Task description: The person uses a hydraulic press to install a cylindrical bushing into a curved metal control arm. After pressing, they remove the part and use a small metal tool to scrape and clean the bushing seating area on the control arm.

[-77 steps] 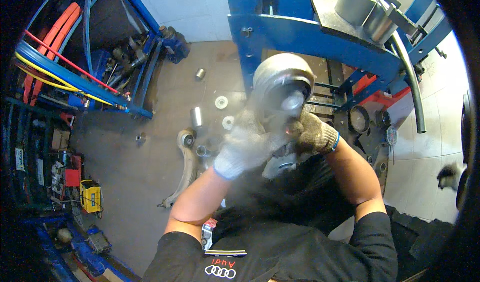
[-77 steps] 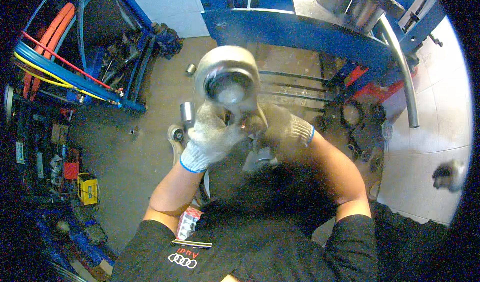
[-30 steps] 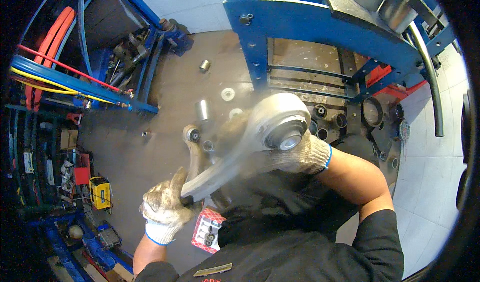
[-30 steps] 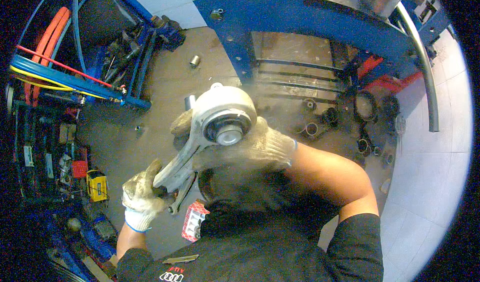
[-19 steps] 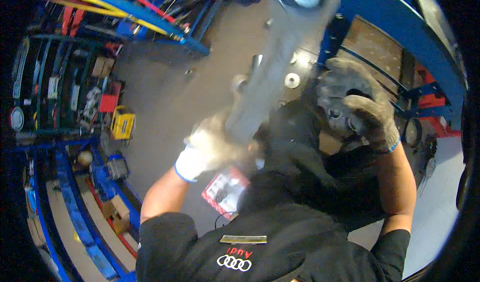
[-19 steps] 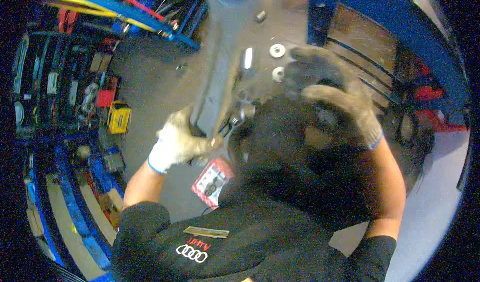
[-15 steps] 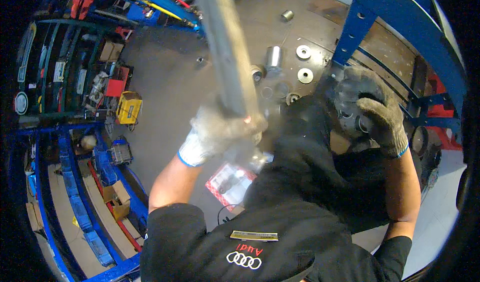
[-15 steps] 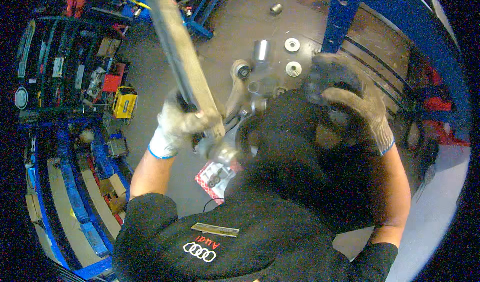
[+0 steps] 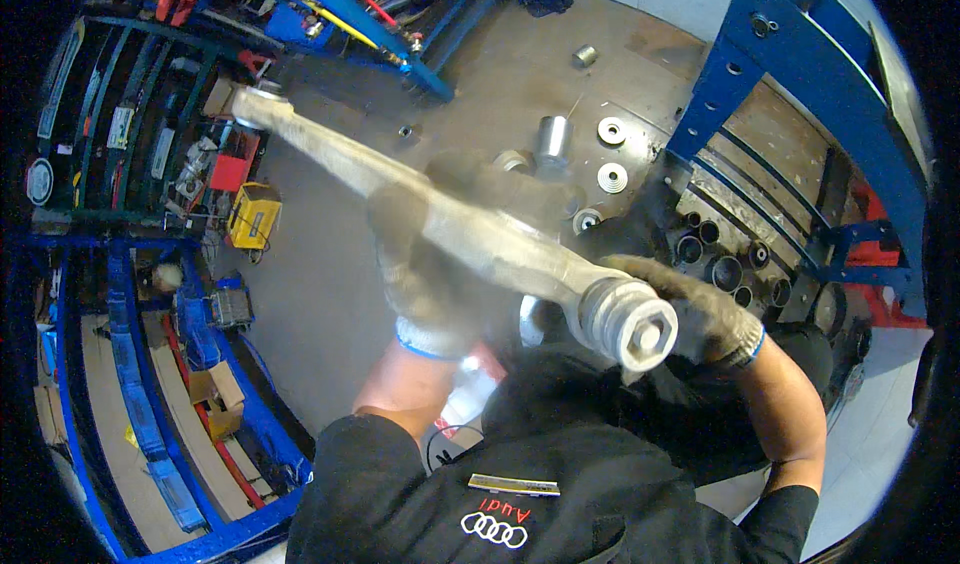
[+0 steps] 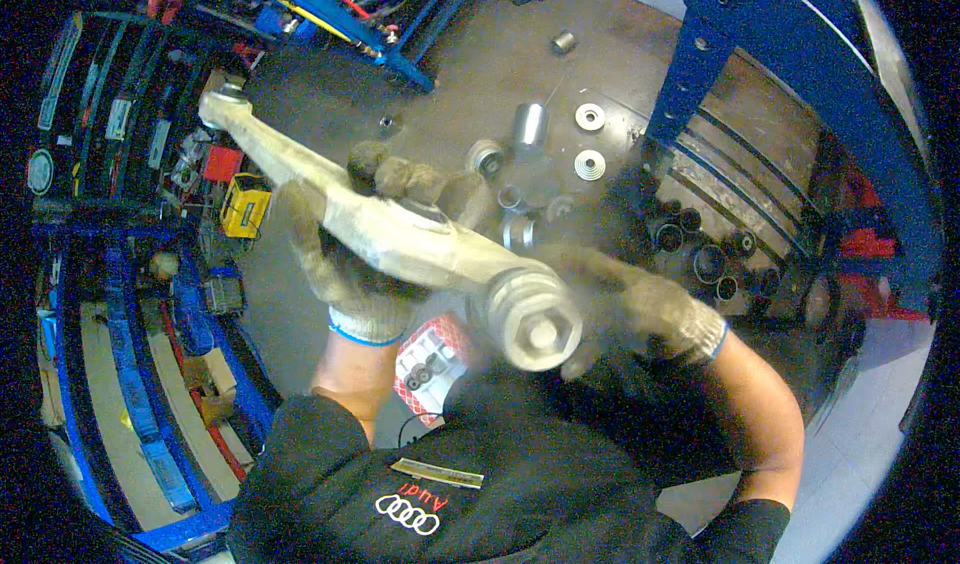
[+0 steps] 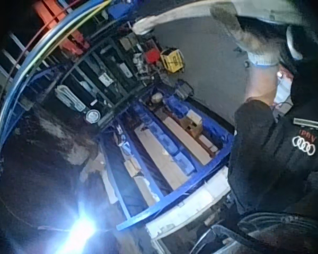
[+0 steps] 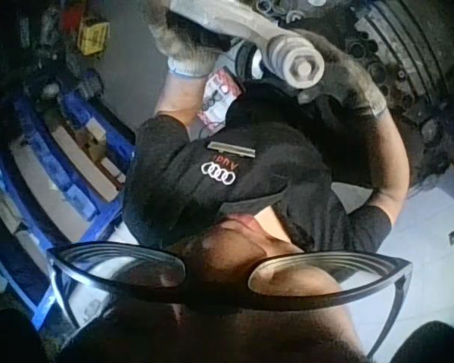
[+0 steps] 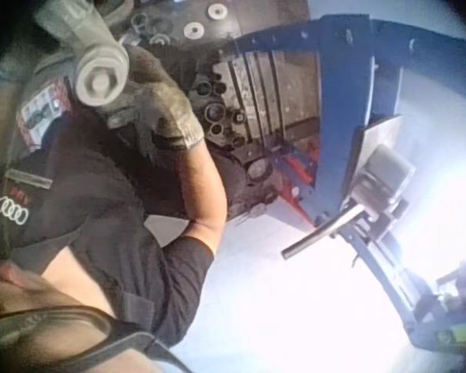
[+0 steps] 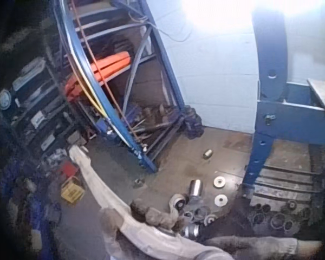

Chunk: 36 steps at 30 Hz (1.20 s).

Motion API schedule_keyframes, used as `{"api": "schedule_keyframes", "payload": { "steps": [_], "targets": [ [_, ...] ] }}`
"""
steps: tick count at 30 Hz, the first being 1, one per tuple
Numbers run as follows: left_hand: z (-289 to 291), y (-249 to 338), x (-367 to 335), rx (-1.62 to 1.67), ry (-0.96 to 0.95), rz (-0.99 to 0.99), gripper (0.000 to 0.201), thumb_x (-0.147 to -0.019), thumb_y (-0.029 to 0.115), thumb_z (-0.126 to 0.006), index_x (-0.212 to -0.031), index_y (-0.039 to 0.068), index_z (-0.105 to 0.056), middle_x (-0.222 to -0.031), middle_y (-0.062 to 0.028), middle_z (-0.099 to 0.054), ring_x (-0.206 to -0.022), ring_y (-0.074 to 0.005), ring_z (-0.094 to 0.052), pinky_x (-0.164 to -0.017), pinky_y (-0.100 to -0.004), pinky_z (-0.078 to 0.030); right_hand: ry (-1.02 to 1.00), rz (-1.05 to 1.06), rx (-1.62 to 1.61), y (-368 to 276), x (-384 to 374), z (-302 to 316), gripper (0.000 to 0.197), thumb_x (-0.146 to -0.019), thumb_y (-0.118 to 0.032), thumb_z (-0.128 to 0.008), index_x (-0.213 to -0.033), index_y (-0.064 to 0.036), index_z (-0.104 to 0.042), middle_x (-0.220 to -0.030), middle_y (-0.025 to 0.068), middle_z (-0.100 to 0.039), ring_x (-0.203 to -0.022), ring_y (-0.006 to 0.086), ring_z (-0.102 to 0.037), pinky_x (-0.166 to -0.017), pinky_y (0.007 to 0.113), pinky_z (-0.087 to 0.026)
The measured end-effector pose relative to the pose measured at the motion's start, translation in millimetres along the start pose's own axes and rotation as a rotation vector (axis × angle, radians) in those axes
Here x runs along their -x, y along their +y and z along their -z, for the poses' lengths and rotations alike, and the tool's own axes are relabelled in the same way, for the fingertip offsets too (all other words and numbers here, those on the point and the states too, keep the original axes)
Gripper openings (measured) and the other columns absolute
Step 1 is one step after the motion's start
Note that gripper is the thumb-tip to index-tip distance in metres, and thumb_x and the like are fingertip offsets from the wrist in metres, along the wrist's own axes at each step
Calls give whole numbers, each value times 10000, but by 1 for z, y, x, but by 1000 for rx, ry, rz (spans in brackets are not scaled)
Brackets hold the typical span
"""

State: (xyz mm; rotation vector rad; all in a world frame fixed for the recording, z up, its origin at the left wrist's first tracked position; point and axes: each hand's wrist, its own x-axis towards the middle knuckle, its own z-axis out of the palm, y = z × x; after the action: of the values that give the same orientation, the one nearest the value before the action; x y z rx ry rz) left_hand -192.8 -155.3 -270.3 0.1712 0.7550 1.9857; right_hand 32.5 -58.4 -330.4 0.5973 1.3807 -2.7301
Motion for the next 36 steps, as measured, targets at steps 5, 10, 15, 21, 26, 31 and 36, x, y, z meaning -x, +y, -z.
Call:
{"api": "schedule_keyframes", "payload": {
  "steps": [5,10,15,21,26,31,36],
  "targets": [
    [27,-16,0,22,-351,34,907,-811,702,-640,-1454,120,-376,-1257,-111,-477,-1130,-318,-480,-1010,-487,-402,-49,312,30,4,-3,-23,1149,-576,-321,-979,-1491,-27,-349,-1466,130,-485,-1325,225,-476,-1146,420,-357],
    [41,-11,5,-143,-260,67,1017,-768,642,-690,-1518,81,-294,-1422,-231,-465,-1266,-398,-524,-1068,-580,-442,133,419,176,6,12,-11,1371,-367,-512,-995,-1465,30,-378,-1441,152,-500,-1342,252,-467,-1148,405,-342],
    [25,-16,12,-384,-89,3,1022,-782,543,-675,-1529,-9,-250,-1368,-256,-520,-1209,-371,-574,-1051,-528,-454,235,666,709,8,25,-4,1258,-432,-474,-995,-1432,29,-422,-1424,170,-516,-1324,267,-491,-1136,417,-366],
    [16,-40,23,-191,-311,239,923,-805,489,-659,-1517,33,-287,-1199,-172,-590,-1149,-355,-556,-1069,-502,-432,369,496,737,-8,65,-38,1149,-524,-478,-964,-1421,14,-441,-1368,197,-566,-1262,299,-565,-1072,404,-449],
    [14,-93,30,-78,-533,409,818,-825,481,-622,-1463,29,-382,-1132,-126,-611,-1147,-355,-546,-1052,-531,-436,764,479,982,18,87,-55,856,-710,-529,-817,-1331,-5,-548,-1226,250,-637,-1128,367,-641,-962,426,-519],
    [28,-157,24,-162,-320,604,743,-785,428,-642,-1340,-33,-467,-1055,-172,-614,-1112,-348,-562,-1003,-477,-470,937,150,930,56,88,-21,800,-759,-607,-740,-1245,3,-562,-1074,254,-690,-981,397,-691,-838,459,-558],
    [46,-208,29,15,-275,765,543,-740,249,-638,-1224,29,-528,-1115,-203,-617,-1035,-370,-623,-950,-504,-520,925,-266,872,71,105,-15,781,-810,-695,-624,-1137,12,-580,-1031,252,-702,-856,382,-720,-721,478,-578]
  ]
}}
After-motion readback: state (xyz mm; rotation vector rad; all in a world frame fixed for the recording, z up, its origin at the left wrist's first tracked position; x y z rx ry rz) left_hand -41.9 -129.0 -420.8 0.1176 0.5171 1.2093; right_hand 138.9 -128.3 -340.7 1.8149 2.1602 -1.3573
